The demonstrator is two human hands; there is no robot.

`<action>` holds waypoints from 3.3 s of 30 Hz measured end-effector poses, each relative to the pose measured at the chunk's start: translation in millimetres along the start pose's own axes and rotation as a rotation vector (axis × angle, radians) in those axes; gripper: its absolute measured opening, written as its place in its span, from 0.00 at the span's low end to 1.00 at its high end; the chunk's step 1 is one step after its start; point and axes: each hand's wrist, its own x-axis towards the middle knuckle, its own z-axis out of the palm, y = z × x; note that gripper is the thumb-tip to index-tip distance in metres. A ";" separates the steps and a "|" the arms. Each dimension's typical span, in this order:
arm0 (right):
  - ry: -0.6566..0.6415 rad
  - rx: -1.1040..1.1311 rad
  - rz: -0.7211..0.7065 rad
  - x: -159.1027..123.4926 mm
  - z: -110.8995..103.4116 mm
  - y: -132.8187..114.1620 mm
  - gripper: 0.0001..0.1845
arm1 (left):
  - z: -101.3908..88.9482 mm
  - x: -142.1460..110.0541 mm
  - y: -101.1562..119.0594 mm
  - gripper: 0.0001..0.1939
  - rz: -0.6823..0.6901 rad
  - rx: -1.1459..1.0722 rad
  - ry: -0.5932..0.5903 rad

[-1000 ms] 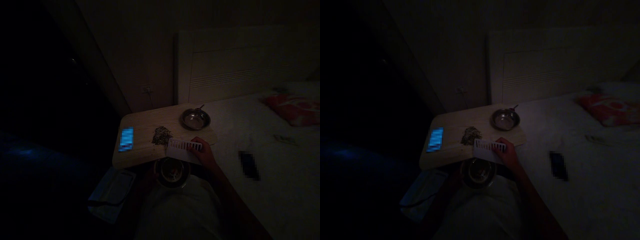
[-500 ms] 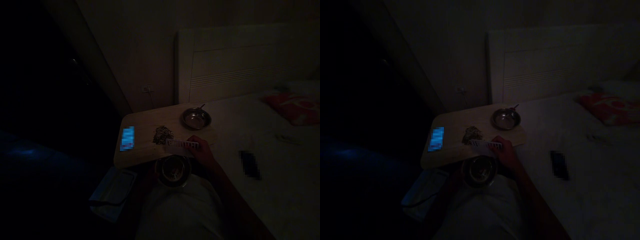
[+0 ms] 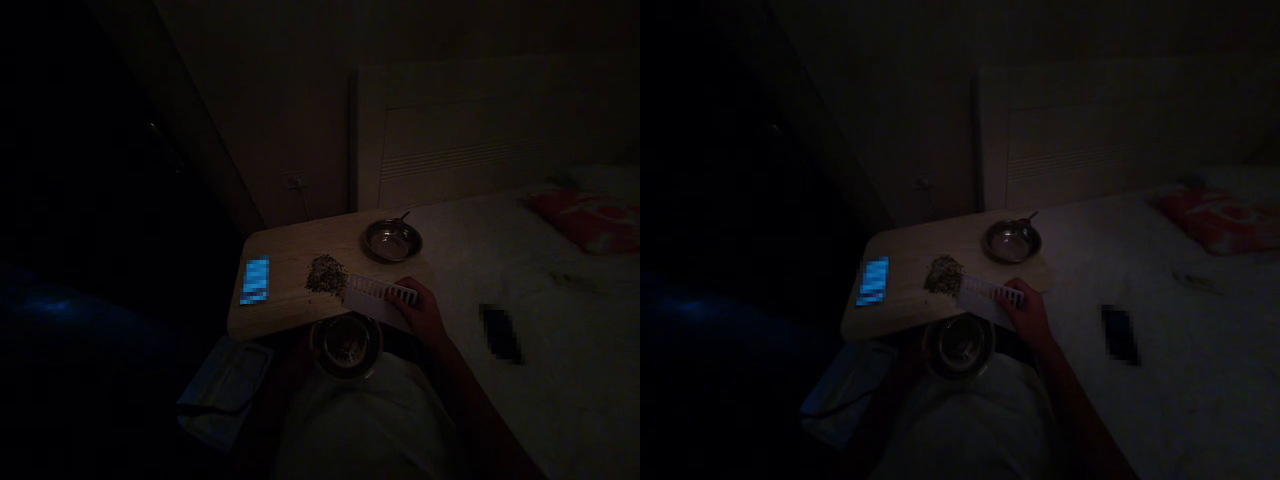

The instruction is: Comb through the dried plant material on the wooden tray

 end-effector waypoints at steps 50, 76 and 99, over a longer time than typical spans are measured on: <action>0.150 -0.179 -0.137 12.8 15.9 -10.0 0.09 | 3.6 -2.8 3.6 0.32 0.015 0.022 0.025; 0.324 -0.049 -0.025 -4.9 13.1 4.9 0.13 | 5.7 -5.2 10.3 0.32 0.002 0.080 0.049; 0.300 -0.030 0.057 -15.7 21.1 17.5 0.16 | -7.1 0.6 -8.3 0.31 0.027 0.029 0.021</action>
